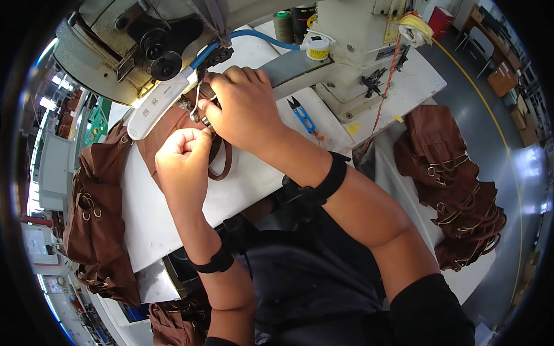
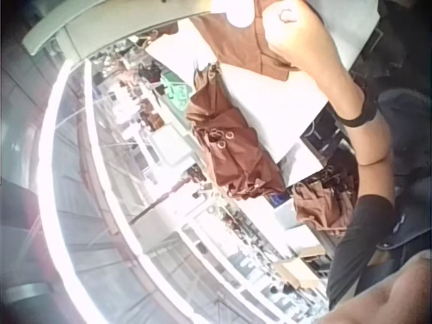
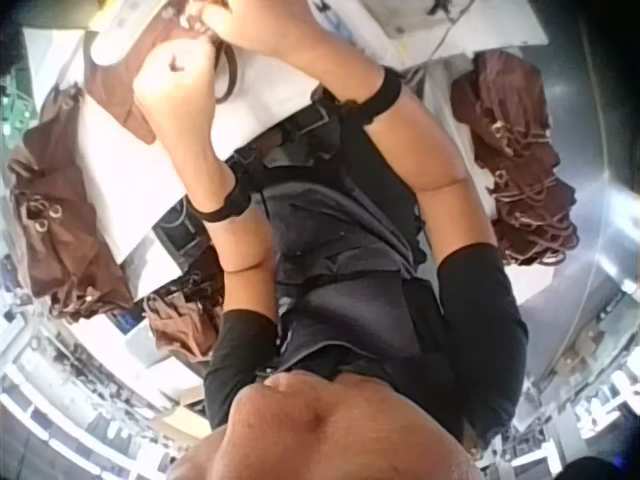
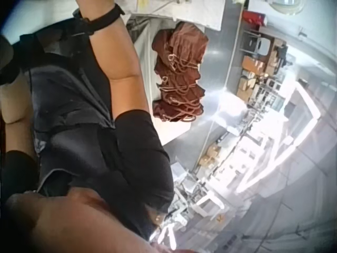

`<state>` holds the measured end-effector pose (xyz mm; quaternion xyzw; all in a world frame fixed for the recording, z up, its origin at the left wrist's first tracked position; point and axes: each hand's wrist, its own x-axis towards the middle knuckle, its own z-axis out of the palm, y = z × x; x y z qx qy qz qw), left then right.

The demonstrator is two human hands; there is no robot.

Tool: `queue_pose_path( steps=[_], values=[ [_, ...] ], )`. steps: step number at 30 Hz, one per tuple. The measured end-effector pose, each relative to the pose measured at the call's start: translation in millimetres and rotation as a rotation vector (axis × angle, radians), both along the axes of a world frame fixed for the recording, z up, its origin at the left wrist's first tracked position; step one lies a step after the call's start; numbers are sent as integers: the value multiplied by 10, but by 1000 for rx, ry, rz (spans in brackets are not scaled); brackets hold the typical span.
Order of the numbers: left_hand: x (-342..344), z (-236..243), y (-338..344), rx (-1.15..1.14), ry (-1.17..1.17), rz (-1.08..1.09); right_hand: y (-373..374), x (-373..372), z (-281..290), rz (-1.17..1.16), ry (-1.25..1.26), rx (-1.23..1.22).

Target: The person operates an industrial sewing machine to stitch a zipper onto a brown fabric bag. They guide the bag under the needle, align the zipper tape, and sew along the edge. The person periodically stops to adjust the bag's position and inspect the stitching quality.

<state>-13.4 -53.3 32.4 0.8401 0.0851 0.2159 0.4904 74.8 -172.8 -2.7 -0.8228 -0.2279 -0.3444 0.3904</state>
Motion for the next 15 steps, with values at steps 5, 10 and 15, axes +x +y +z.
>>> queue_pose_path(
  steps=[5,10,15],
  values=[
    [4,19,75,106,-5,81,7,4,-11,-2,-4,0],
    [75,-11,201,364,-98,156,4,-6,-5,0,-5,11],
    [150,28,319,551,-85,183,-2,6,-15,-5,-46,1]
  ],
)
